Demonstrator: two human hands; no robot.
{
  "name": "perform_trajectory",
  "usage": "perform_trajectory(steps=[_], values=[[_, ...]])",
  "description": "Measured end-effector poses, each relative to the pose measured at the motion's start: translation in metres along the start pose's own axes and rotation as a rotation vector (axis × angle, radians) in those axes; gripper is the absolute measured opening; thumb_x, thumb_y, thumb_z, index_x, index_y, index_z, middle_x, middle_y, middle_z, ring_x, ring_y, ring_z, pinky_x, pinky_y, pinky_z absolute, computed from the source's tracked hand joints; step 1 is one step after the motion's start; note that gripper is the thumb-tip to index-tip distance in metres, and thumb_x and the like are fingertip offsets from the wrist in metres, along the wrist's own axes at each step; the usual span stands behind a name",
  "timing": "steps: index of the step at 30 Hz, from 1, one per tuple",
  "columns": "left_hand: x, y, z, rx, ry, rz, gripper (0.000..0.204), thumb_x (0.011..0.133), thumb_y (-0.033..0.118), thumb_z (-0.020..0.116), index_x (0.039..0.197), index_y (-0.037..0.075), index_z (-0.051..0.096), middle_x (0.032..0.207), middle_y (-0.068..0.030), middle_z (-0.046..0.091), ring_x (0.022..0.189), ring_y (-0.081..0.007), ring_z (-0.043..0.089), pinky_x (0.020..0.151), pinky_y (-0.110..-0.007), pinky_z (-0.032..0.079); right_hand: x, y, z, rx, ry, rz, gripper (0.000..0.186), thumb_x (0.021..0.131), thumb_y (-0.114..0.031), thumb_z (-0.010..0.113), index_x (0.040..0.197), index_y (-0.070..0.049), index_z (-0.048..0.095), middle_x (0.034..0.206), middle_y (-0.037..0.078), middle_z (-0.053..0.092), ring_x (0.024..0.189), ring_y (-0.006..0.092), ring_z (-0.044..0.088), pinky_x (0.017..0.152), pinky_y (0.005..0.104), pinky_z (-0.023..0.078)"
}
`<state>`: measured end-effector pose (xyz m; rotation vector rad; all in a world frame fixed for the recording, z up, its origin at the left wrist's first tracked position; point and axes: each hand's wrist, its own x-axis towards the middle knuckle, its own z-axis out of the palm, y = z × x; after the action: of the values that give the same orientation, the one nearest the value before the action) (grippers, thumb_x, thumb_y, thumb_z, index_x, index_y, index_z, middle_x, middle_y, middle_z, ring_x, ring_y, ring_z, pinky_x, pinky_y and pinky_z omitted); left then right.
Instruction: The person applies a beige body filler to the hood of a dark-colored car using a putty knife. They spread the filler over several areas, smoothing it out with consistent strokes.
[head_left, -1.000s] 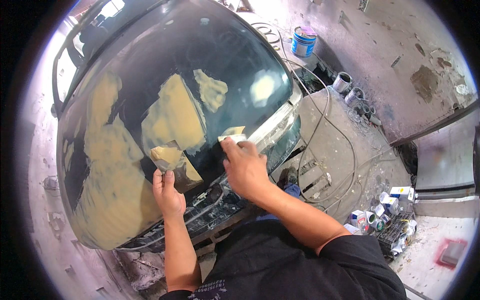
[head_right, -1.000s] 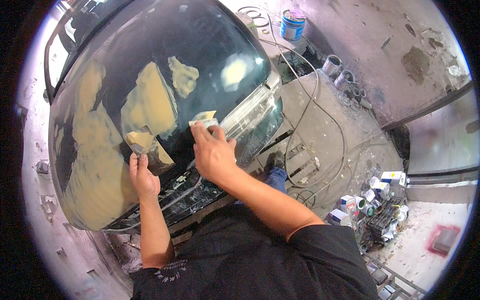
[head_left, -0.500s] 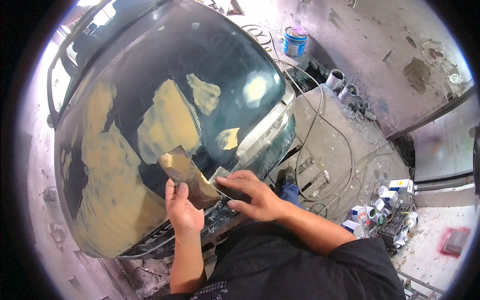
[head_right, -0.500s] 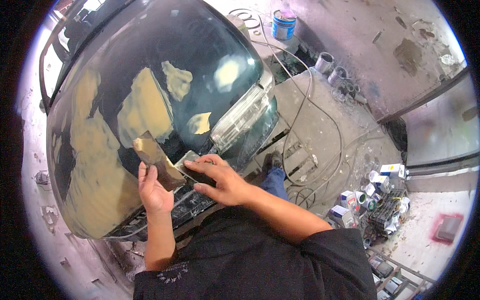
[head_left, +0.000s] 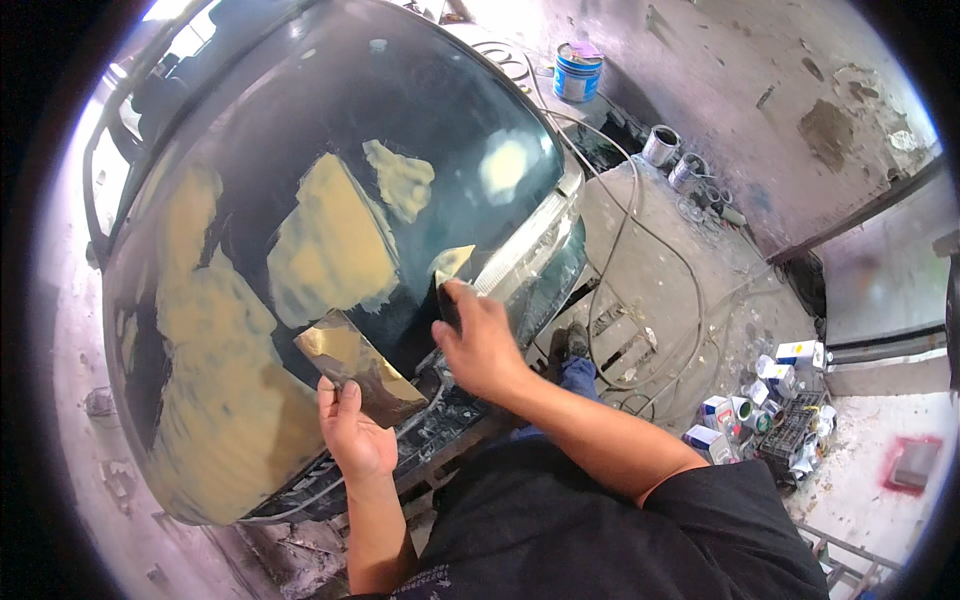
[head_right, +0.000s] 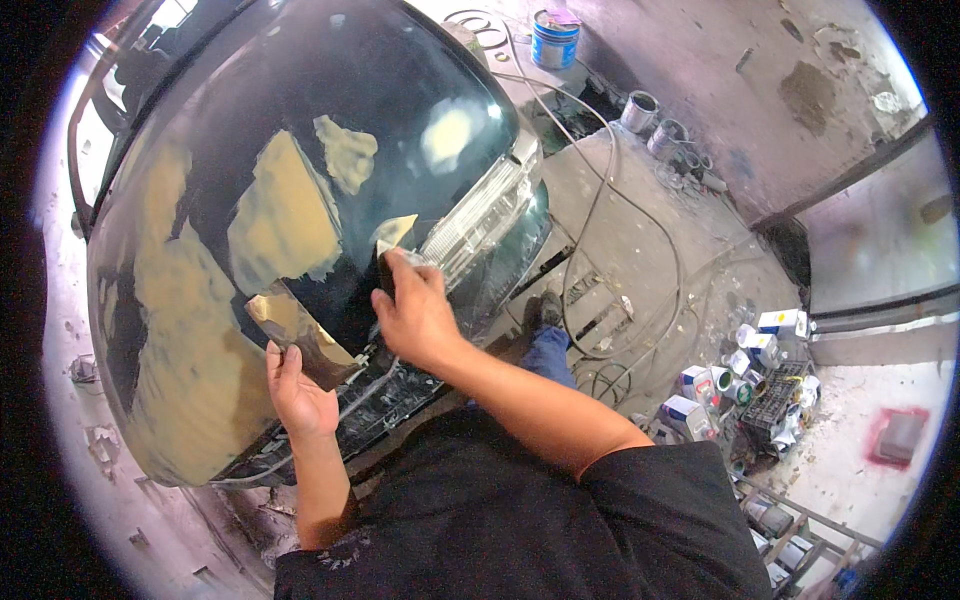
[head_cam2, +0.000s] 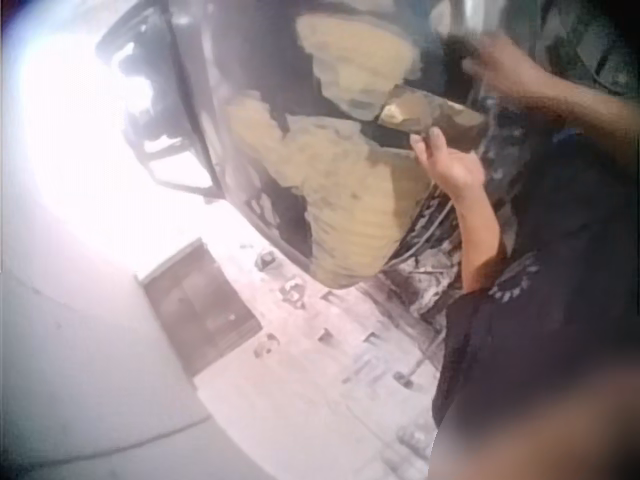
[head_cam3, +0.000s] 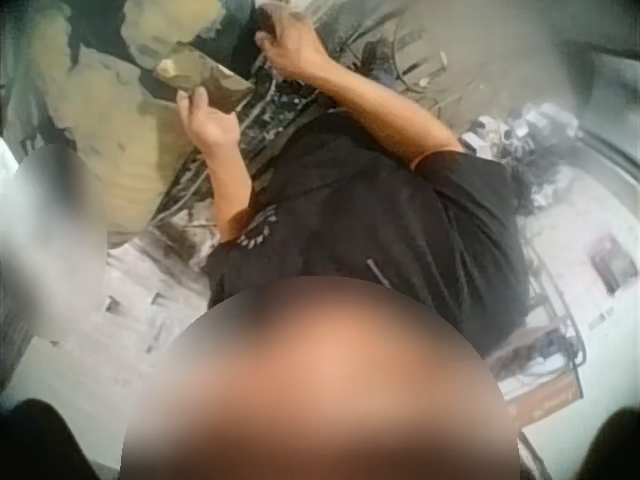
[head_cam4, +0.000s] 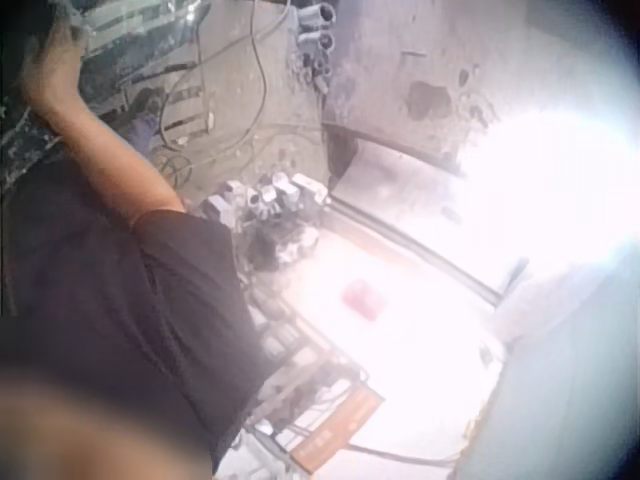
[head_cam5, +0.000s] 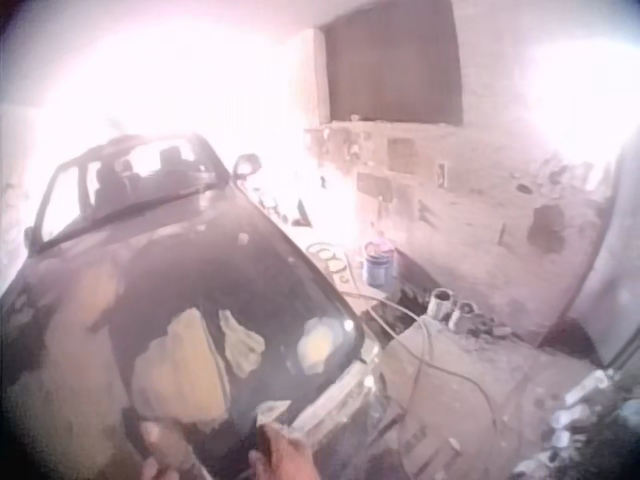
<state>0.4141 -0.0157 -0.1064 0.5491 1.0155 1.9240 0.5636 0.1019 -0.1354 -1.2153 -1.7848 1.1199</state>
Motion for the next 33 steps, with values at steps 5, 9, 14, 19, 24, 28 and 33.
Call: perform_trajectory(steps=[5, 9, 14, 19, 24, 28, 33], values=[[0.004, -0.003, 0.001, 0.007, 0.004, -0.017, 0.035, 0.100, 0.005, 0.052, 0.134, 0.002, 0.051, 0.128, -0.0094, 0.063, 0.116, -0.0226, 0.061, 0.104, -0.039, 0.046, -0.011, -0.010, -0.009, 0.052, -0.200, 0.102, 0.057, 0.092, -0.018, 0.067, 0.141, 0.002, 0.046, 0.124, 0.033, 0.059, 0.120, 0.0463, 0.053, 0.103, 0.0482, 0.043], [0.003, -0.001, 0.009, 0.014, 0.042, -0.072, 0.033, 0.100, 0.005, 0.053, 0.132, 0.002, 0.053, 0.127, -0.0098, 0.063, 0.116, -0.0230, 0.061, 0.104, -0.039, 0.046, -0.025, -0.009, -0.040, 0.452, -0.299, 0.042, 0.060, 0.095, -0.018, 0.066, 0.148, -0.002, 0.043, 0.146, 0.017, 0.052, 0.137, 0.0285, 0.048, 0.106, 0.0409, 0.044], [0.001, -0.005, 0.023, -0.030, 0.021, -0.087, 0.030, 0.100, 0.004, 0.054, 0.130, 0.003, 0.054, 0.126, -0.0105, 0.064, 0.115, -0.0228, 0.061, 0.104, -0.040, 0.046, -0.043, 0.011, -0.054, 0.458, -0.446, -0.419, 0.059, 0.090, -0.014, 0.074, 0.144, -0.004, 0.053, 0.144, 0.013, 0.053, 0.128, 0.0269, 0.051, 0.108, 0.0399, 0.040], [0.003, 0.009, 0.024, -0.008, -0.044, -0.019, 0.030, 0.100, 0.002, 0.052, 0.130, 0.003, 0.054, 0.127, -0.0101, 0.064, 0.116, -0.0220, 0.061, 0.103, -0.040, 0.048, -0.003, 0.038, -0.049, -0.169, -0.031, -0.182, 0.056, 0.087, -0.013, 0.070, 0.140, -0.006, 0.055, 0.127, 0.019, 0.063, 0.121, 0.0393, 0.052, 0.106, 0.0466, 0.043], [-0.005, 0.009, 0.014, 0.015, 0.046, -0.030, 0.031, 0.099, 0.002, 0.053, 0.130, 0.001, 0.054, 0.126, -0.0098, 0.063, 0.114, -0.0217, 0.061, 0.104, -0.040, 0.047, 0.033, 0.009, -0.038, -0.272, 0.059, 0.003, 0.055, 0.090, -0.019, 0.066, 0.143, -0.010, 0.049, 0.124, 0.023, 0.063, 0.124, 0.0429, 0.051, 0.101, 0.0532, 0.043], [-0.004, 0.005, 0.011, 0.016, 0.070, -0.029, 0.031, 0.099, 0.003, 0.053, 0.130, 0.001, 0.054, 0.126, -0.0097, 0.063, 0.115, -0.0217, 0.061, 0.104, -0.040, 0.047, 0.004, 0.006, -0.004, -0.259, -0.022, -0.073, 0.054, 0.089, -0.019, 0.068, 0.140, -0.011, 0.051, 0.127, 0.019, 0.062, 0.123, 0.0418, 0.052, 0.093, 0.0565, 0.046], [-0.002, 0.004, 0.010, 0.019, 0.046, -0.040, 0.030, 0.100, 0.003, 0.053, 0.130, 0.001, 0.053, 0.126, -0.0095, 0.063, 0.115, -0.0216, 0.061, 0.104, -0.039, 0.047, -0.021, 0.012, -0.012, -0.240, -0.143, -0.159, 0.055, 0.088, -0.018, 0.068, 0.140, -0.010, 0.050, 0.138, 0.015, 0.059, 0.123, 0.0411, 0.052, 0.093, 0.0564, 0.047]])
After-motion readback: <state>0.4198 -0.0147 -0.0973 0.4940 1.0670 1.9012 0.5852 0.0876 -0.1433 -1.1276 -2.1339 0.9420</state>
